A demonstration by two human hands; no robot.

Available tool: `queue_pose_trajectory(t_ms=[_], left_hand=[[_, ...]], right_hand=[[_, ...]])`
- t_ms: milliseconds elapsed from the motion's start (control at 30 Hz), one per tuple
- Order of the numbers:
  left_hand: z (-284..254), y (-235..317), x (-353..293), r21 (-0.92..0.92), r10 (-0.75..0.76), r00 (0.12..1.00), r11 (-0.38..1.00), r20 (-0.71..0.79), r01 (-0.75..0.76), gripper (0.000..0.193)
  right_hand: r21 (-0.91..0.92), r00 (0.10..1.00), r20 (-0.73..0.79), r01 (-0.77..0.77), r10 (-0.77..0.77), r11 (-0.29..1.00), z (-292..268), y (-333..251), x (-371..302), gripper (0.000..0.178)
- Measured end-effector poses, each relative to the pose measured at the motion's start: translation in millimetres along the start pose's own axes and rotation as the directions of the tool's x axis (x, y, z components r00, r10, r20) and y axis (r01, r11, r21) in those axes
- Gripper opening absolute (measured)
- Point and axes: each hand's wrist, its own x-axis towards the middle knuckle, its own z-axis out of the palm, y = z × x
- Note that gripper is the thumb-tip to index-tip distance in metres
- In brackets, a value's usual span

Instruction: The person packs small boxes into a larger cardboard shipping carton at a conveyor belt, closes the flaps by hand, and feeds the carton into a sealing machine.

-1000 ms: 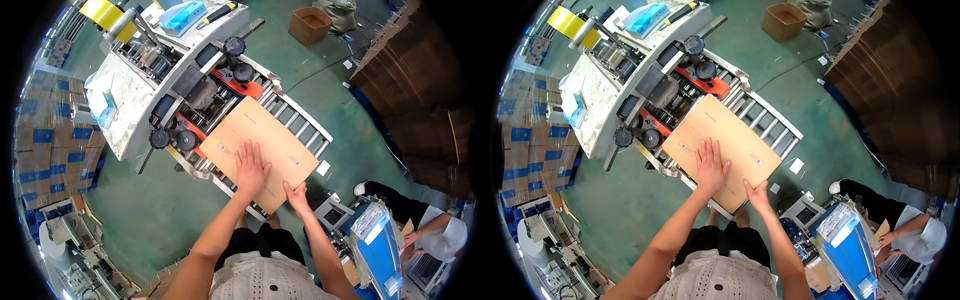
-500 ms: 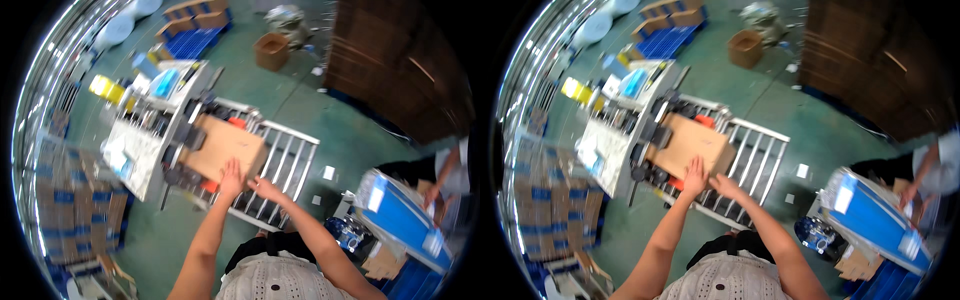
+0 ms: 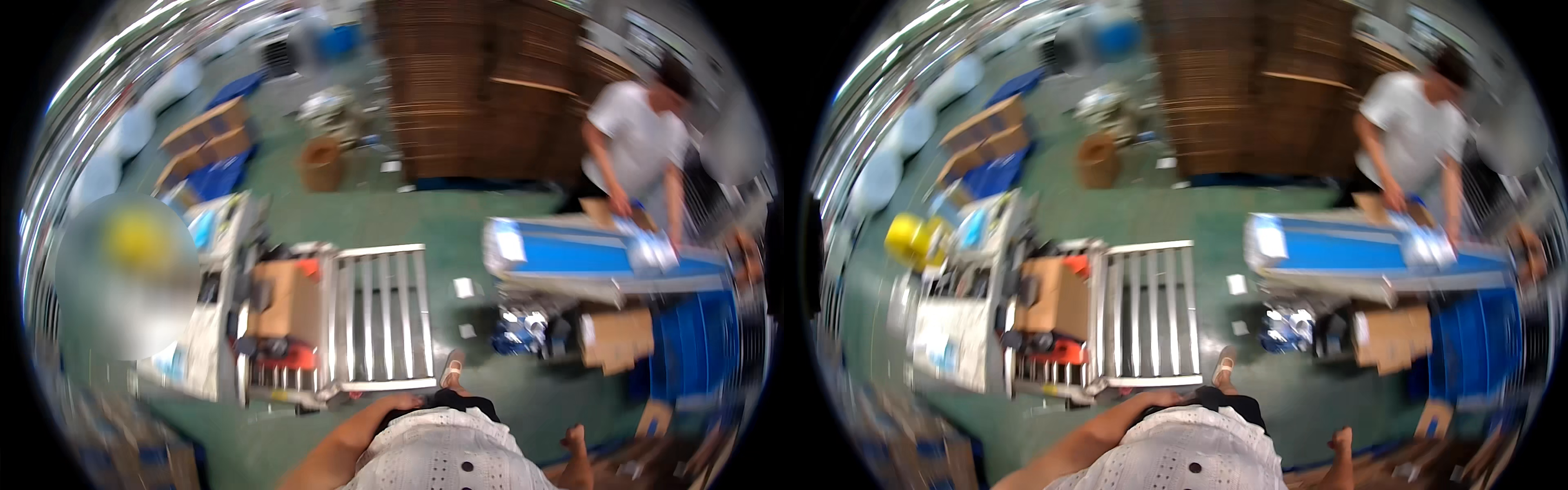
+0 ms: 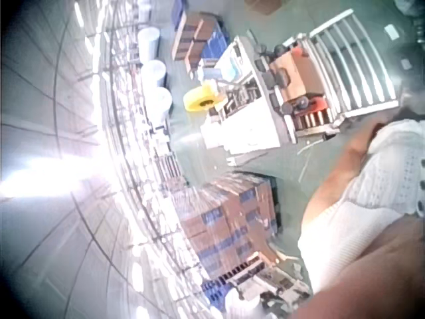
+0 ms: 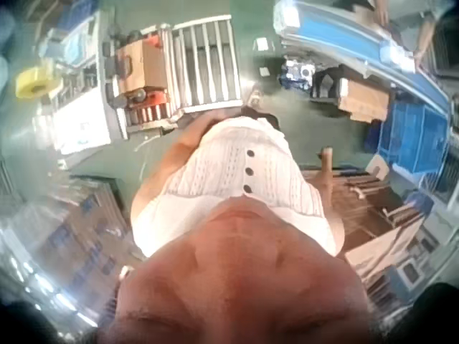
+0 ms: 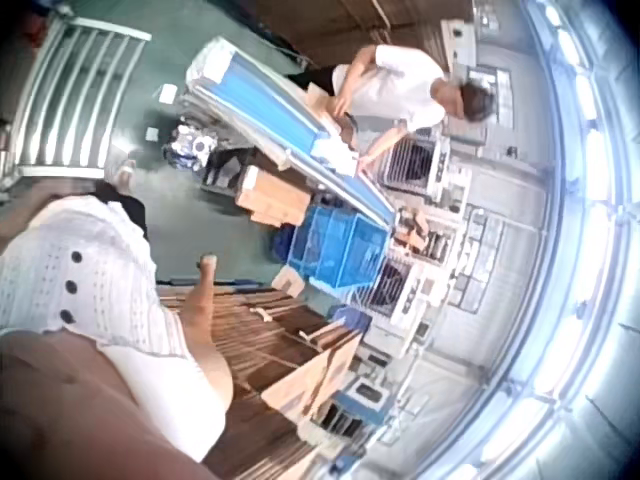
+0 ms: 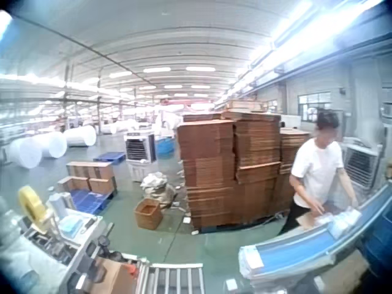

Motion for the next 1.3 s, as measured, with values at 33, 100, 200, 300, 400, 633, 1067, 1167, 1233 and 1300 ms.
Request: queue_pose_trajectory(t_ms=[33, 100, 200, 300, 400, 633, 1067, 1167, 1233, 1300], left_hand=[[5, -1, 12, 0.09, -0.069, 0.992, 0.993, -0.106, 0.079, 0.039], [5, 8, 21, 0.198, -0.175, 0.958, 0.955, -0.226, 0.222, 0.039], [-8, -55, -28, 0.091, -0.349, 0.852, 0.906, -0.39, 0.413, 0.038], [-10, -76, -8, 0.635, -0.041, 0.997, 0.772, 0.062, -0.008, 0.025], [1, -59, 11, 0.377, -0.381, 0.925, 0.856, -0.004, 0.354, 0.026], [22, 47, 143, 0.473, -0.351, 0.936, 0.827, 0.014, 0.303, 0.029], [160, 431, 378, 0.394, 0.237, 0.911, 0.843, 0.339, -0.366, 0.029], [162, 458, 409, 0.502, 0.183, 0.901, 0.778, 0.394, -0.377, 0.03], [159, 466, 432, 0.63, 0.107, 0.929, 0.707, 0.355, -0.322, 0.033], [164, 468, 462, 0.693, 0.012, 0.912, 0.645, 0.41, -0.32, 0.037]], right_hand=[[-0.2, 0.999, -0.032, -0.041, 0.035, 0.979, -12, 44, -5, 0.03], [-0.552, 0.989, -0.037, -0.142, 0.146, 0.822, -26, 138, -27, 0.035], [-0.295, 0.883, 0.263, -0.311, 0.39, 0.903, 34, 45, -110, 0.041], [-0.301, 0.889, 0.363, -0.17, 0.278, 0.938, 42, 76, -114, 0.042], [-0.21, 0.954, 0.297, 0.109, -0.043, 0.972, 33, 61, -73, 0.033], [-0.102, 0.968, -0.062, 0.237, -0.244, 0.966, -56, 64, -30, 0.031], [-0.2, 0.423, -0.872, 0.148, -0.245, 0.969, -462, 92, -47, 0.012], [-0.291, 0.166, -0.948, -0.121, -0.27, 0.949, -559, 116, -63, 0.013], [-0.241, 0.09, -0.97, -0.217, -0.227, 0.946, -606, 144, -73, 0.017], [-0.162, 0.132, -0.983, -0.311, -0.126, 0.936, -635, 188, -79, 0.028]])
